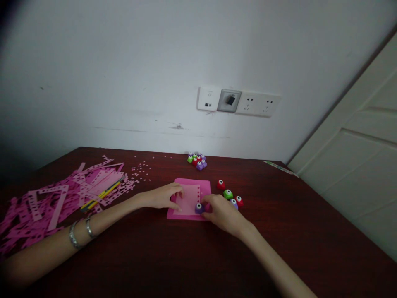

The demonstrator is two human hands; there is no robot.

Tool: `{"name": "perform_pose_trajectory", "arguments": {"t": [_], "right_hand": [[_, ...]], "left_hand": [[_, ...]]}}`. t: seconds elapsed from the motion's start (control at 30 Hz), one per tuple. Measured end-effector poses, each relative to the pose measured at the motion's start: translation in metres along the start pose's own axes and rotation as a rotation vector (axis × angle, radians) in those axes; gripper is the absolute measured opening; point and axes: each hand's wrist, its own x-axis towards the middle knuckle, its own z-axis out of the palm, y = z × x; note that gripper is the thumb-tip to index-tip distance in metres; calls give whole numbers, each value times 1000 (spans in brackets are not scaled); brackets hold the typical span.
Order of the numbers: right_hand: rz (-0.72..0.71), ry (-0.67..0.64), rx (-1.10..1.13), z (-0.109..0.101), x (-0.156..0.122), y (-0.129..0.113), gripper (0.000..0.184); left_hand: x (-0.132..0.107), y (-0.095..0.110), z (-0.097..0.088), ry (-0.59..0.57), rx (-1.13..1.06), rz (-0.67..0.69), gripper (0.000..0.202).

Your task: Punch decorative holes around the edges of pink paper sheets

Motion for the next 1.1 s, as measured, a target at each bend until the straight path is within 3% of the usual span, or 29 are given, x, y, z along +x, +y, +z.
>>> {"name": "perform_pose_trajectory", "arguments": {"t": [0.43,0.6,0.7,0.87,1.1], "right_hand": [[-26,15,8,4,2,2,22],[-33,48,14,-5,-2,-3,23],[39,34,83,-13,-4,-4,24],[210,-106,372,-21,-4,2,36],[319,-294,494,-25,8,5,41]], "left_hand": [[1,-3,1,16,14,28,39],[3,-4,0,42,-27,13,39],[5,-4,-2,94,-124,-21,34],[9,4,-10,230,-238,-52,26],[24,16,-8,-12,-296,-108,30]]}}
